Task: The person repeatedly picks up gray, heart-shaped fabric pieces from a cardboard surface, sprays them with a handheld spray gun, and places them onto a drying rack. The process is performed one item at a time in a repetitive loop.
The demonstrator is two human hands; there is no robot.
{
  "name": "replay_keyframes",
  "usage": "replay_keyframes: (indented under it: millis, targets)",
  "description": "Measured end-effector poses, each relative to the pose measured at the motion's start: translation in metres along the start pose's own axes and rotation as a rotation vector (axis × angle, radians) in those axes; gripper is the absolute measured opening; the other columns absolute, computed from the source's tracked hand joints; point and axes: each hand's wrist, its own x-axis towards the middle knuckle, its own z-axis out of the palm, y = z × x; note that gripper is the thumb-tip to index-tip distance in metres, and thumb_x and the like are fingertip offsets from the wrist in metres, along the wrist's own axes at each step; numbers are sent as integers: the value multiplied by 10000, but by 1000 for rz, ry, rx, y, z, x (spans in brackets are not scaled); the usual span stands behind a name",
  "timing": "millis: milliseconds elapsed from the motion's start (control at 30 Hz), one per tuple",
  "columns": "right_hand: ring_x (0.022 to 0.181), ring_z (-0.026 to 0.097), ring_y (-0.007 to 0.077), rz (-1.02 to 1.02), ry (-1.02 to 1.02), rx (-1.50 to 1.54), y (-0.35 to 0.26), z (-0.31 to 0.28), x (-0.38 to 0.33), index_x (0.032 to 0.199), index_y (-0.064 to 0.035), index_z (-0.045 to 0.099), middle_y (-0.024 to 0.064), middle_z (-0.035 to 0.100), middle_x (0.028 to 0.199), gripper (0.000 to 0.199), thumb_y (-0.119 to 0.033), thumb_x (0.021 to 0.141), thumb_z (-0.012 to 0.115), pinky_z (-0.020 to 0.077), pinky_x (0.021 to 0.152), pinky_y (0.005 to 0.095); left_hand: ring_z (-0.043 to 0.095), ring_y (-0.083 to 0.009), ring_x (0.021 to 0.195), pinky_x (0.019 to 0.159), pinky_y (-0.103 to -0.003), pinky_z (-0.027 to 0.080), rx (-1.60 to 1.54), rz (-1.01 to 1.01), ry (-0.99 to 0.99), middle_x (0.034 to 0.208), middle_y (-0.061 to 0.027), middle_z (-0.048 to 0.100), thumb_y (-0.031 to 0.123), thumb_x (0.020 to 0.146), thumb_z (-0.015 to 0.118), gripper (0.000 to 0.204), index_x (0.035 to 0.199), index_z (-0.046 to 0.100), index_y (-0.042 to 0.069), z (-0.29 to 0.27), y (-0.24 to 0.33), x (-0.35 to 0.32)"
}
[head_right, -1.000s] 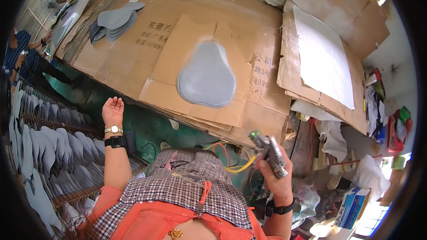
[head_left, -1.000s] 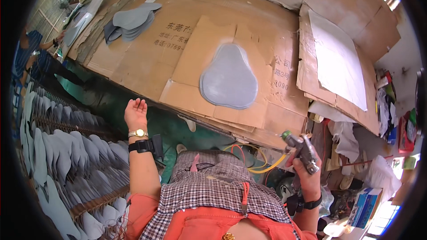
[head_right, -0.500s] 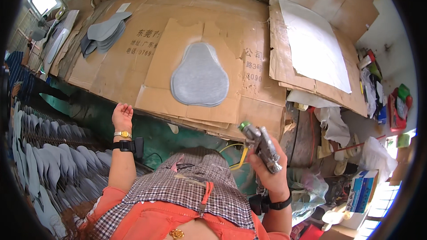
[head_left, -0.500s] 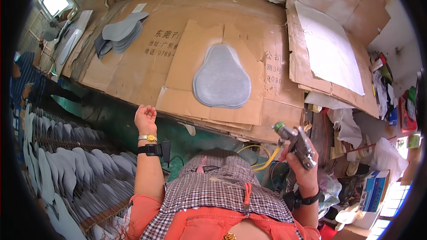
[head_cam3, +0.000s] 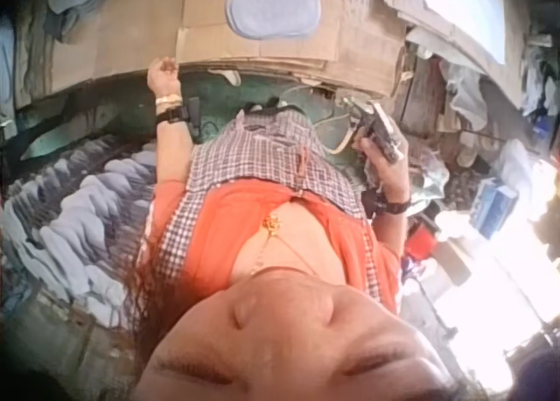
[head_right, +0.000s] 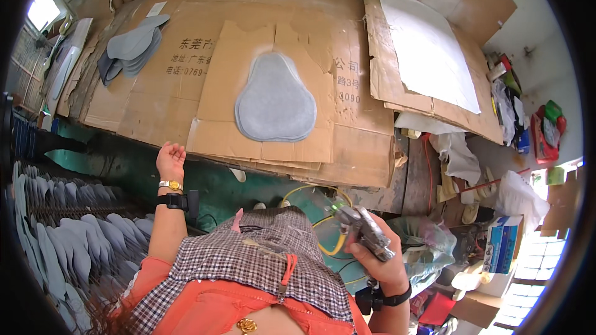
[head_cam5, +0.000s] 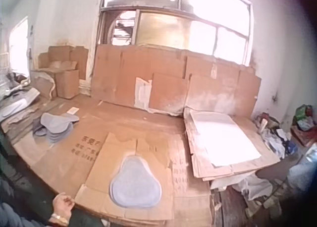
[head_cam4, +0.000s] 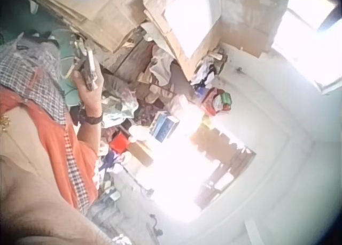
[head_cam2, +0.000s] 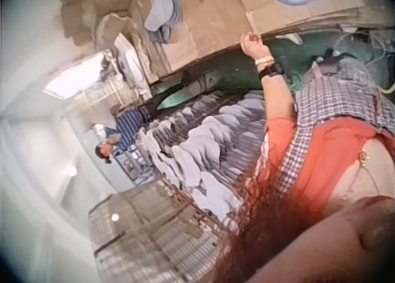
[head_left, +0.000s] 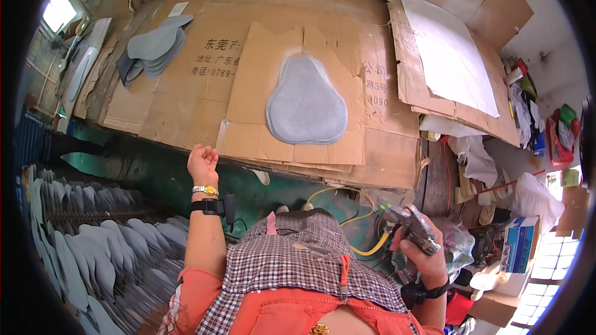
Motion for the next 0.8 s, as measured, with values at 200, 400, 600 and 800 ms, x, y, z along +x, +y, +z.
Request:
replay_keyframes:
  millis: [200, 400, 600, 800]
  targets:
    - [739, 591, 128, -167, 189, -26, -9, 32, 39, 1222, 28, 468, 51, 604, 846, 477, -140, 820, 664, 470, 690, 261, 598, -208, 686, 649, -328, 496, 61, -73, -88, 802, -79, 601, 78, 812, 529, 306, 1115, 521, 41, 18, -15, -10]
    - [716, 590, 124, -140, 338, -109, -10, 21, 30, 1179, 30, 490, 49, 608, 808, 409, -98, 816, 627, 467, 670, 250, 600, -181, 632, 591, -300, 493, 174, -102, -116, 773, -64, 617, 85, 814, 530, 275, 1087, 543, 54, 26, -28, -6]
    - [706, 582, 120, -24, 335, -123, -4, 13, -7, 1253, 39, 454, 55, 604, 801, 522, -124, 800, 656, 468, 678, 248, 584, -146, 594, 526, -252, 458, 391, -86, -211, 745, -50, 614, 77, 789, 544, 285, 1071, 549, 39, 40, -48, 10]
    - [730, 577, 137, -98, 231, -58, -16, 18, 8, 1261, 34, 445, 69, 606, 806, 592, -190, 778, 704, 460, 714, 277, 568, -121, 632, 551, -251, 439, 700, 7, -351, 739, -43, 610, 63, 762, 592, 223, 983, 596, 40, 68, -87, 33]
